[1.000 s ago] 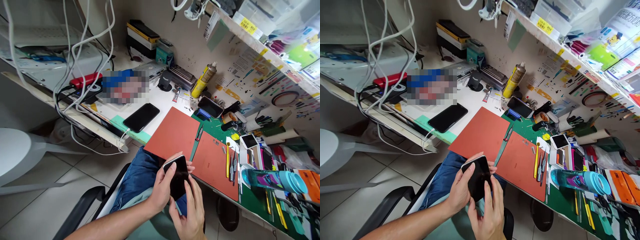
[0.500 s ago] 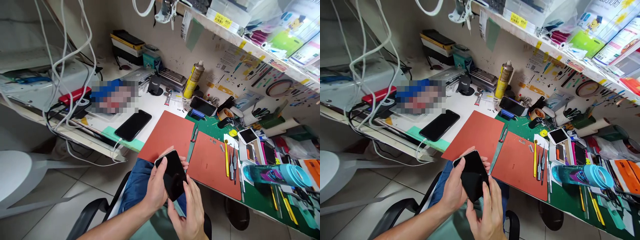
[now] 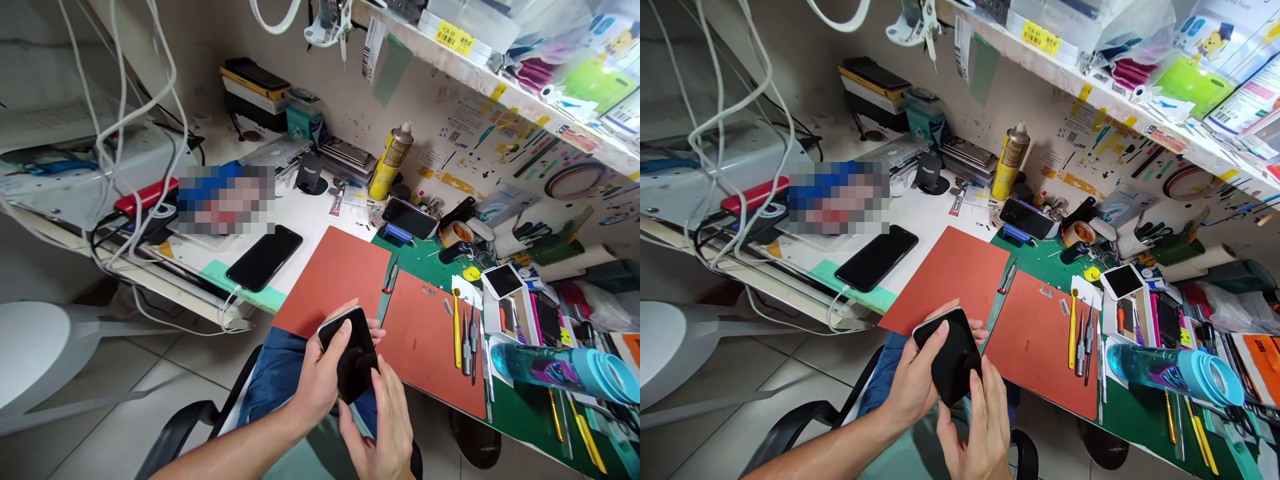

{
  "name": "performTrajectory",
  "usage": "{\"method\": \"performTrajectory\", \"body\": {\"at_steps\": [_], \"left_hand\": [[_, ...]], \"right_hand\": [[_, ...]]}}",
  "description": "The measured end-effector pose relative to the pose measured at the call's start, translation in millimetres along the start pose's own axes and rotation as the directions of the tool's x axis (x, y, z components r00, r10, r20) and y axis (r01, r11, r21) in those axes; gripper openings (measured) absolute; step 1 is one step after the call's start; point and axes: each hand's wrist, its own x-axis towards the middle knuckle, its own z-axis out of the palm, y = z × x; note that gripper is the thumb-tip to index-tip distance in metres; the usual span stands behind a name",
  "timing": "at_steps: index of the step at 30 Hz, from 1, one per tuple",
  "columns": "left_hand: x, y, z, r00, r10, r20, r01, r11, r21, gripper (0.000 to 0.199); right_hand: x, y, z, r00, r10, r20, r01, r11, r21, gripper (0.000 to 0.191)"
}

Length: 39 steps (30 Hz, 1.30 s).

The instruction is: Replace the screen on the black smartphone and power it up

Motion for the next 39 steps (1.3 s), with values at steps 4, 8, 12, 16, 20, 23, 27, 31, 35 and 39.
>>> {"method": "performTrajectory", "body": {"at_steps": [4, 8, 12, 16, 20, 23, 27, 31, 35, 39], "left_hand": [[10, 10, 3.5, 0.999, -0.047, 0.003, 0.047, 0.996, -0.075, 0.057], [24, 24, 4.0, 0.984, -0.175, 0.039, 0.179, 0.961, -0.209, 0.069], [39, 38, 7.7, 0.955, -0.281, 0.097, 0.297, 0.927, -0.230, 0.064], [54, 47, 10.9, 0.949, -0.283, 0.138, 0.304, 0.937, -0.170, 0.050], [72, 49, 10.9, 0.958, -0.252, 0.136, 0.268, 0.957, -0.111, 0.047], [83, 48, 11.7, 0.960, -0.260, 0.103, 0.268, 0.960, -0.081, 0.046], [90, 46, 13.6, 0.964, -0.262, 0.043, 0.264, 0.963, -0.047, 0.046], [91, 44, 13.5, 0.966, -0.256, 0.027, 0.257, 0.966, -0.008, 0.046], [91, 43, 12.8, 0.970, -0.242, 0.015, 0.242, 0.970, -0.003, 0.047], [92, 42, 11.6, 0.974, -0.227, -0.003, 0.227, 0.974, -0.016, 0.044]], "right_hand": [[8, -1, 5, 1.000, 0.017, -0.003, -0.017, 1.000, 0.009, 0.071], [18, -6, 13, 0.999, 0.015, -0.029, -0.015, 1.000, -0.007, 0.077], [31, -11, 21, 1.000, -0.002, -0.022, 0.001, 1.000, -0.023, 0.078], [44, -12, 28, 0.999, 0.026, -0.035, -0.026, 1.000, 0.007, 0.076], [52, -12, 40, 0.996, 0.084, -0.044, -0.081, 0.995, 0.057, 0.076], [53, -10, 49, 0.989, 0.144, -0.039, -0.141, 0.988, 0.065, 0.074], [52, -4, 55, 0.984, 0.180, -0.012, -0.178, 0.980, 0.089, 0.074], [52, 0, 53, 0.983, 0.183, 0.001, -0.182, 0.973, 0.144, 0.070], [53, 1, 53, 0.981, 0.195, -0.003, -0.192, 0.968, 0.164, 0.070], [53, -1, 55, 0.980, 0.197, 0.000, -0.195, 0.970, 0.147, 0.067]]}}
